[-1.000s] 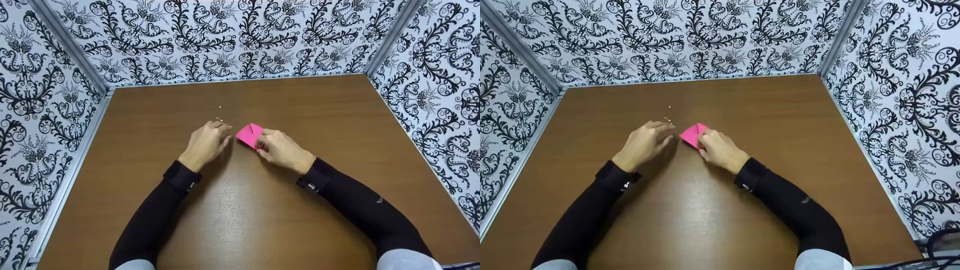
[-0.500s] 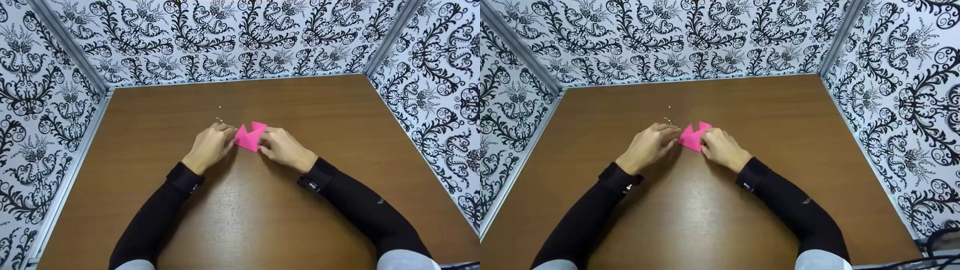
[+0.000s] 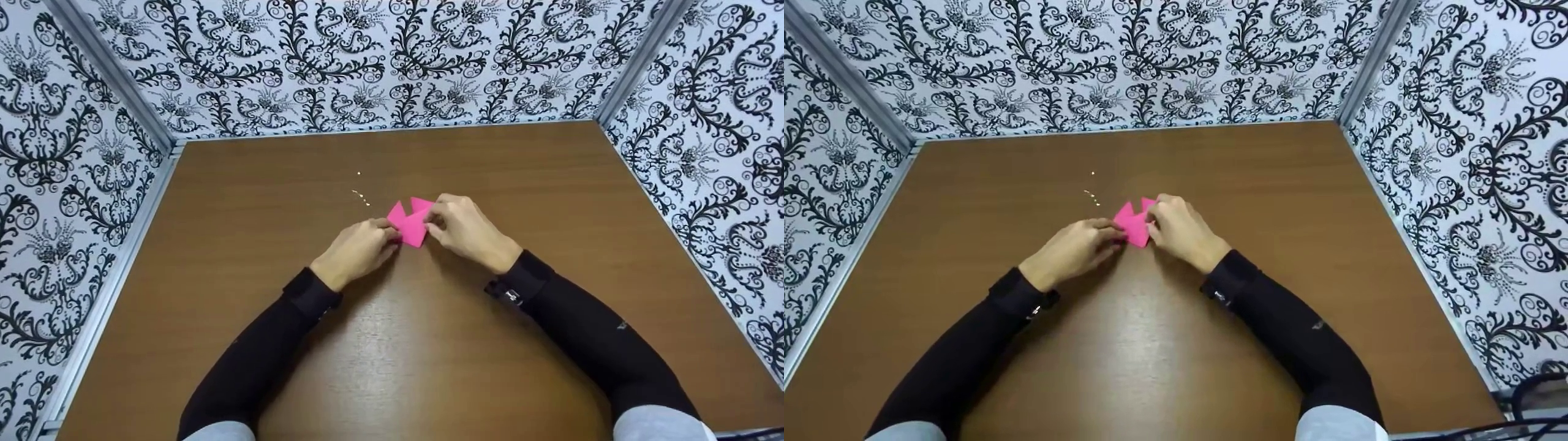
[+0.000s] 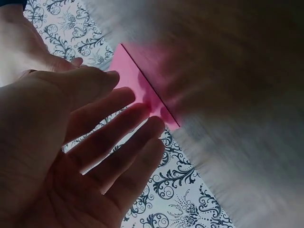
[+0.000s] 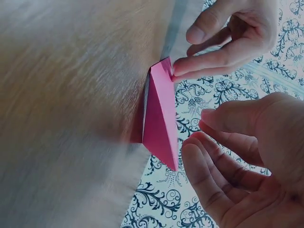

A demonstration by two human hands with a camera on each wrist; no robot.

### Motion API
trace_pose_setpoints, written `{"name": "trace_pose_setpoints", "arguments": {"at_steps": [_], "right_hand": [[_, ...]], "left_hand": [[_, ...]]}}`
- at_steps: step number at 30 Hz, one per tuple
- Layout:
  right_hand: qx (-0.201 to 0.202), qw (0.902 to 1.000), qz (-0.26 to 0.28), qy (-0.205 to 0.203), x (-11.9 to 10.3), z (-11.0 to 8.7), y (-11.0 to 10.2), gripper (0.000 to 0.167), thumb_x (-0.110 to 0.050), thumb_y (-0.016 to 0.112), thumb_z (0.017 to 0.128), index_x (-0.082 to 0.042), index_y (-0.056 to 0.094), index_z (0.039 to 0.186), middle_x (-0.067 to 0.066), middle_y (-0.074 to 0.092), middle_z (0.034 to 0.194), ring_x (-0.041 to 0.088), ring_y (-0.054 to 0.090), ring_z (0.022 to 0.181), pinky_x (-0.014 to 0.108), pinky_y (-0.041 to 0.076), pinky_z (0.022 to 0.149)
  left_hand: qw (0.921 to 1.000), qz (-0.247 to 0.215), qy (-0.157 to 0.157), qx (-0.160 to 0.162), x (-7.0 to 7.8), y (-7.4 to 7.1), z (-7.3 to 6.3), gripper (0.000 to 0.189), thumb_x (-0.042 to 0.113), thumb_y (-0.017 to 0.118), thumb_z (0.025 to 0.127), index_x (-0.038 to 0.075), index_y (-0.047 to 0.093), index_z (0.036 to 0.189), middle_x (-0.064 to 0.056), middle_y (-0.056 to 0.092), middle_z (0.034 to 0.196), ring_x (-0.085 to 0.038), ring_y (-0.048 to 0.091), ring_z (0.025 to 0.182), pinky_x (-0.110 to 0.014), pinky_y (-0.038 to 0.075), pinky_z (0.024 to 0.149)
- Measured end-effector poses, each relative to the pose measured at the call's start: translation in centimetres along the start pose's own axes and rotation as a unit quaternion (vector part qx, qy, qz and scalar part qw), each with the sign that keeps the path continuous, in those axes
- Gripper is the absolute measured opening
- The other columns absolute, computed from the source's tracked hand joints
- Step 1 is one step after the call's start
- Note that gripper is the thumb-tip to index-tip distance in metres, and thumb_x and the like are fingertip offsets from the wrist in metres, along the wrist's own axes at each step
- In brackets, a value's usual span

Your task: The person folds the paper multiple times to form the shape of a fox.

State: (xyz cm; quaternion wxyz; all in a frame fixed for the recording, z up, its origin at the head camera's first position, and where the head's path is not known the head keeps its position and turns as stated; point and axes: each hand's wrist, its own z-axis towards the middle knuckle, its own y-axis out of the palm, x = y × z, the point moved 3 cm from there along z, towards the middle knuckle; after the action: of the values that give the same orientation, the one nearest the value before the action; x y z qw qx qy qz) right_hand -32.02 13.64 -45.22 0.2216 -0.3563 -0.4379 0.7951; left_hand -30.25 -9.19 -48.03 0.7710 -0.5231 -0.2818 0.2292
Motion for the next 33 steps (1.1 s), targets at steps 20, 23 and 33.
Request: {"name": "trace_pose_setpoints", "arguments": {"at_steps": [20, 23, 33], "right_hand": [[-0.089, 0.9937, 0.04, 0.055, 1.1, 1.7, 2.5, 0.006, -0.005, 0.092, 0.097, -0.006, 0.088, 0.094, 0.012, 0.086, 0.095, 0.03, 0.08, 0.088, 0.045, 0.068, 0.082], [-0.111, 0.9902, 0.045, 0.071, 1.3, 1.7, 2.9, 0.009, -0.009, 0.095, 0.096, -0.009, 0.087, 0.091, 0.008, 0.087, 0.092, 0.025, 0.078, 0.085, 0.042, 0.065, 0.08], [-0.135, 0.984, 0.039, 0.109, 2.2, 2.1, 3.2, 0.015, -0.017, 0.099, 0.095, -0.012, 0.087, 0.089, 0.005, 0.086, 0.089, 0.019, 0.071, 0.08, 0.036, 0.059, 0.077]], "left_hand": [[0.9989, 0.027, 0.017, -0.035, 0.0, 0.5, -0.5, 0.022, 0.011, 0.083, 0.107, 0.01, 0.087, 0.128, -0.015, 0.082, 0.117, -0.041, 0.083, 0.104, -0.054, 0.073, 0.088], [0.9984, 0.034, 0.018, -0.042, 0.1, 0.6, -0.4, 0.026, 0.011, 0.082, 0.107, 0.012, 0.088, 0.132, -0.015, 0.083, 0.121, -0.04, 0.082, 0.104, -0.052, 0.073, 0.088], [0.9981, 0.04, 0.025, -0.04, 0.1, 0.5, -0.4, 0.028, 0.009, 0.082, 0.106, 0.013, 0.089, 0.133, -0.015, 0.083, 0.12, -0.04, 0.08, 0.1, -0.051, 0.072, 0.088]]}}
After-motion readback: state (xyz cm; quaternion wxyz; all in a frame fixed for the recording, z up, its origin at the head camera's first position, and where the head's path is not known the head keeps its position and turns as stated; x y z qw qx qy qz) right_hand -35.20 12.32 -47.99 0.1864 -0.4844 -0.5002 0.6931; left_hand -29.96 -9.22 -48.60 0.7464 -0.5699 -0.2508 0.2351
